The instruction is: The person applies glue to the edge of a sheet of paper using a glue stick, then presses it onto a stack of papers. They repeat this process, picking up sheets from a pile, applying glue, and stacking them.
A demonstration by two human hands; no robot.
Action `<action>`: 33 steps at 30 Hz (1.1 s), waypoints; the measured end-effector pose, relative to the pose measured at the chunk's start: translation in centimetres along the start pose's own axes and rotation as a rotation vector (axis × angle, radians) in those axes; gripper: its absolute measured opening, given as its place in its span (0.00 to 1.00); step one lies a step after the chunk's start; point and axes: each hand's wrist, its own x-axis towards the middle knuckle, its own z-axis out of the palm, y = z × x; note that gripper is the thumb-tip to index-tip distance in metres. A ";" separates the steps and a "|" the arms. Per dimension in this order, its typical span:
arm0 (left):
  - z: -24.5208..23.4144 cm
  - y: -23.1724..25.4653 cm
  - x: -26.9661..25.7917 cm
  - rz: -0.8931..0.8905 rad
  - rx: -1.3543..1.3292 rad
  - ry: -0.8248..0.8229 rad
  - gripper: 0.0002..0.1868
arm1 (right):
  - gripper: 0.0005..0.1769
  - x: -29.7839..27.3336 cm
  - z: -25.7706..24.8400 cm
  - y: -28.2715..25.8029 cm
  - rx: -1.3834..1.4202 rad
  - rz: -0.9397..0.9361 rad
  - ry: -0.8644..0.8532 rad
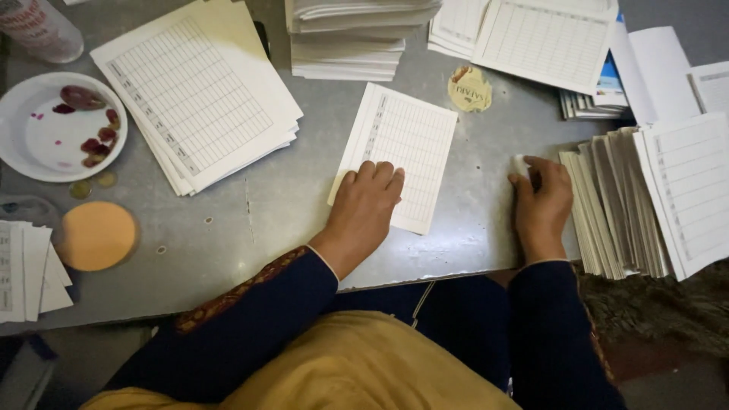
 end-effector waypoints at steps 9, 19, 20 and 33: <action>0.2 -1.0 1.0 0.061 -0.160 0.059 0.08 | 0.12 1.4 1.1 -8.7 0.531 0.141 -0.227; 1.2 -1.0 0.6 0.029 -0.165 0.009 0.09 | 0.06 -0.3 2.1 -9.6 0.452 -0.029 -0.342; 0.9 -1.1 0.8 0.019 -0.170 0.002 0.09 | 0.06 -0.7 1.6 -10.0 0.510 -0.099 -0.375; -0.7 2.0 0.9 -0.186 -0.228 -0.149 0.49 | 0.08 -5.7 -2.5 -10.6 0.597 0.157 -0.333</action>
